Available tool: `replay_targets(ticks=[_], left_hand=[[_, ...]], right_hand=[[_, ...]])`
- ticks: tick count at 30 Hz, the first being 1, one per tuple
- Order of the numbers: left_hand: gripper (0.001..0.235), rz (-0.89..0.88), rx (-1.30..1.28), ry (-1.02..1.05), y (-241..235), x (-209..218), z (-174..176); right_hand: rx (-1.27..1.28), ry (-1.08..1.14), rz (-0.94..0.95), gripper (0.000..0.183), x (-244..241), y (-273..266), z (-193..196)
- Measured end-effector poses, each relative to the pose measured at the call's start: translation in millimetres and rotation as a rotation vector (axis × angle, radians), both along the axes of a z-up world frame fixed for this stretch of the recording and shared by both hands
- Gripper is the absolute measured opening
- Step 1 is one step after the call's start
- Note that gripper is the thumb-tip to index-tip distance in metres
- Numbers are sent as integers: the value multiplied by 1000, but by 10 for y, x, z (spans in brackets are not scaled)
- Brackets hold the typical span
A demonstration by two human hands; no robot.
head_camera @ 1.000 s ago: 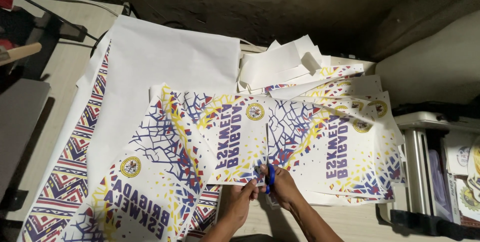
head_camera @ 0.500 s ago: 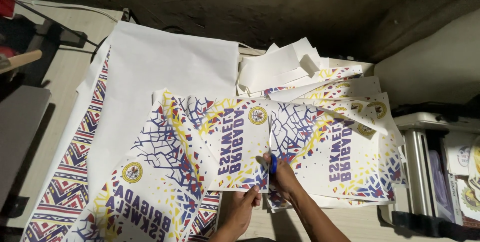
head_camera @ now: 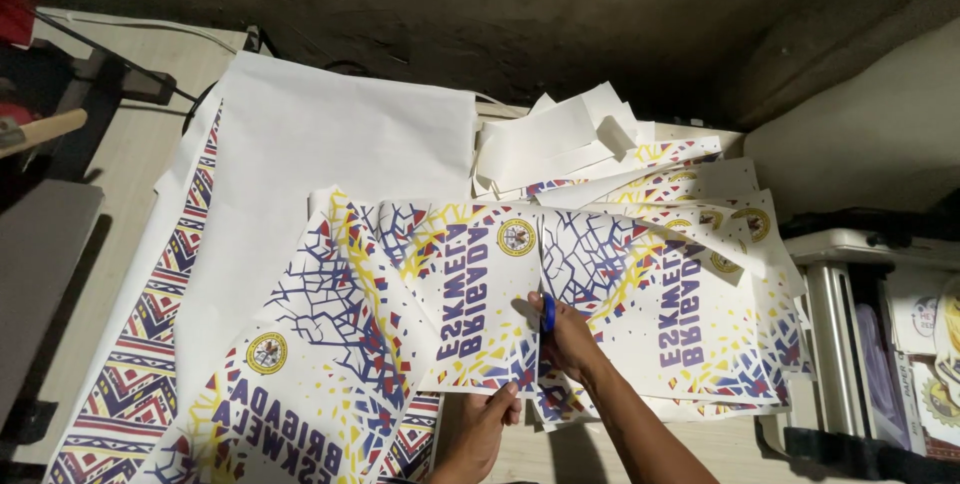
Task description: The person uses blue-handled scissors to cut large sheets of patterned paper on a table. They repeatedly cut the paper into smaller rectangular pieces, separating the printed designs from the white backing and stacking the cut pieces.
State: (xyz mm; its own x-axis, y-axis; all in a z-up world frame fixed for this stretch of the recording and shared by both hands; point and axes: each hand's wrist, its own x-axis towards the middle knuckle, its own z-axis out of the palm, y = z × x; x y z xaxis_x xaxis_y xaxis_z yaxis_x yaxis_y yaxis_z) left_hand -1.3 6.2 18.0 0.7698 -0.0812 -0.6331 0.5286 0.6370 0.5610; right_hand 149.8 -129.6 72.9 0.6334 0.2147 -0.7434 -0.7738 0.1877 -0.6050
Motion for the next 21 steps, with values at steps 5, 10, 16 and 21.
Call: replay_targets(ticks=[5, 10, 16, 21], left_hand=[[41, -16, 8, 26, 14, -12, 76], [41, -39, 29, 11, 40, -46, 34], [42, -81, 36, 89, 62, -20, 122], [40, -61, -14, -3, 53, -100, -158]], right_hand=[[-2, -56, 1, 39, -43, -41, -129], [-54, -82, 22, 39, 32, -82, -240], [-91, -95, 10, 37, 170, -42, -153], [-124, -178, 64, 22, 172, -5, -37]])
